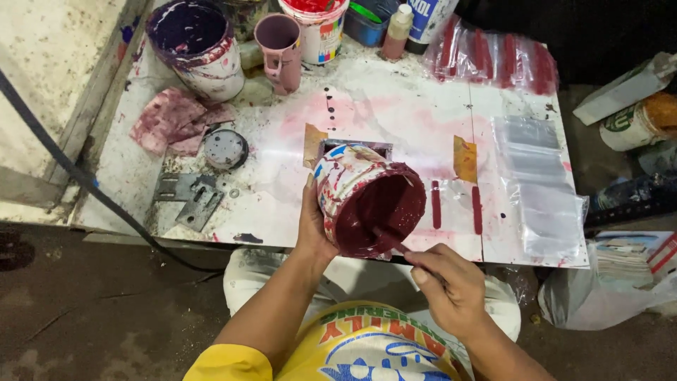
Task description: The person uses a small orange tool to spread and smooth red paint inside a rectangular metal tray. They then pick up a white bucket containing red paint and use a stick to stir the contents thoroughly.
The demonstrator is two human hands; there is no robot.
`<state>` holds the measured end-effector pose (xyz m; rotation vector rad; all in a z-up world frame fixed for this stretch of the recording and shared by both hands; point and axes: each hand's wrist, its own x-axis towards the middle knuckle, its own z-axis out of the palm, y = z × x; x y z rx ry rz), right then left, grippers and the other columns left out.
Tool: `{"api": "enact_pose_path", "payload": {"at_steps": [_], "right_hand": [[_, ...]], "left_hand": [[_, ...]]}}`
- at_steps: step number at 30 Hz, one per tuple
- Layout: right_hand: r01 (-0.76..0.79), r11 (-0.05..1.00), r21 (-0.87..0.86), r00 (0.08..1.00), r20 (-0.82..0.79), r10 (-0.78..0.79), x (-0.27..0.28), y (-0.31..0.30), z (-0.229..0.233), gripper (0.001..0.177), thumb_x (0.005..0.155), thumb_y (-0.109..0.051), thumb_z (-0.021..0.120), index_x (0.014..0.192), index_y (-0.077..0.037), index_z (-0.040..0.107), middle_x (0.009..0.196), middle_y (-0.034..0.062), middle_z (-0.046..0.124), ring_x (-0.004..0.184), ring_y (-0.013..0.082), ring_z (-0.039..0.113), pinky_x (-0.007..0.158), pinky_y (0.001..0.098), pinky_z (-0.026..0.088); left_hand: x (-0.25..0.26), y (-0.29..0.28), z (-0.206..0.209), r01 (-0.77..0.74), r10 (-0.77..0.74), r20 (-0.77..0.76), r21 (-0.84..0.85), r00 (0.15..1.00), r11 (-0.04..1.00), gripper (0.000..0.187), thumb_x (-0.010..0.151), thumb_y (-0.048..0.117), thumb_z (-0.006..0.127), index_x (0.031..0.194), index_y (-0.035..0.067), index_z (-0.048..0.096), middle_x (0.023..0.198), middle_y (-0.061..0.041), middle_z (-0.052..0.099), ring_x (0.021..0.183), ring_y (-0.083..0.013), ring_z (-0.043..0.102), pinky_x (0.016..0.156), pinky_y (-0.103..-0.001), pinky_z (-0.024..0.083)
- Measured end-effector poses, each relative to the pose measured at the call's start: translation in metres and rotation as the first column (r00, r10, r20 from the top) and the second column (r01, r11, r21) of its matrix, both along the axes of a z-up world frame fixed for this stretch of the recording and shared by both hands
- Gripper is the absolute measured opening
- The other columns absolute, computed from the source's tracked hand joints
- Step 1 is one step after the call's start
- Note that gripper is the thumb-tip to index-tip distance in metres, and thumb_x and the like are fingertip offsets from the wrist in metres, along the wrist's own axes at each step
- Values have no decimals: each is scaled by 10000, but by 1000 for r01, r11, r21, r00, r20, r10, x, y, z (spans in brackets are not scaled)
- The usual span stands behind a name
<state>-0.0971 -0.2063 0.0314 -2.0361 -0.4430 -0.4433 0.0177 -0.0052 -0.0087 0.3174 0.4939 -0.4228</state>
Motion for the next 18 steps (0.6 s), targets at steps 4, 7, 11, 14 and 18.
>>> {"api": "enact_pose_path", "payload": {"at_steps": [4,7,11,14,18], "right_hand": [[44,989,140,991,120,-61,10,-6,-2,235,983,-192,616,1114,-17,701,775,121,687,641,182,620,540,253,448],[196,969,-149,964,209,-163,24,-7,-2,230,970,-142,625,1111,11,723,873,163,672,690,225,650,556,285,479],[-8,998,62,998,67,4,29,-7,-9,227,980,-160,604,1116,-17,715,745,79,648,624,158,569,529,260,430],[84,996,36,983,159,-88,34,-12,-18,224,966,-116,627,1150,-15,707,830,127,676,664,182,619,544,246,470],[28,989,-145,992,123,-10,49,-9,-5,197,966,-139,612,1084,-10,703,694,66,577,542,150,484,488,275,364]], "left_hand": [[10,-5,-1,-13,17,-67,67,998,998,773,682,608,707,1322,177,655,1190,-120,702,1087,-321,654,919,-499,548],[22,-6,9,-27,28,-21,53,999,998,719,722,564,719,1316,162,659,1180,-107,710,1055,-297,660,901,-473,549],[36,-7,13,15,-5,-85,111,996,994,713,744,594,688,1303,152,672,1168,-106,712,1051,-303,669,902,-480,559],[43,-8,13,9,-2,-92,77,996,997,691,756,581,685,1304,161,671,1186,-110,707,1071,-302,654,932,-482,535],[49,-13,25,46,-36,-165,61,986,997,736,735,613,693,1308,153,664,1186,-122,692,1063,-315,652,923,-502,545]]}}
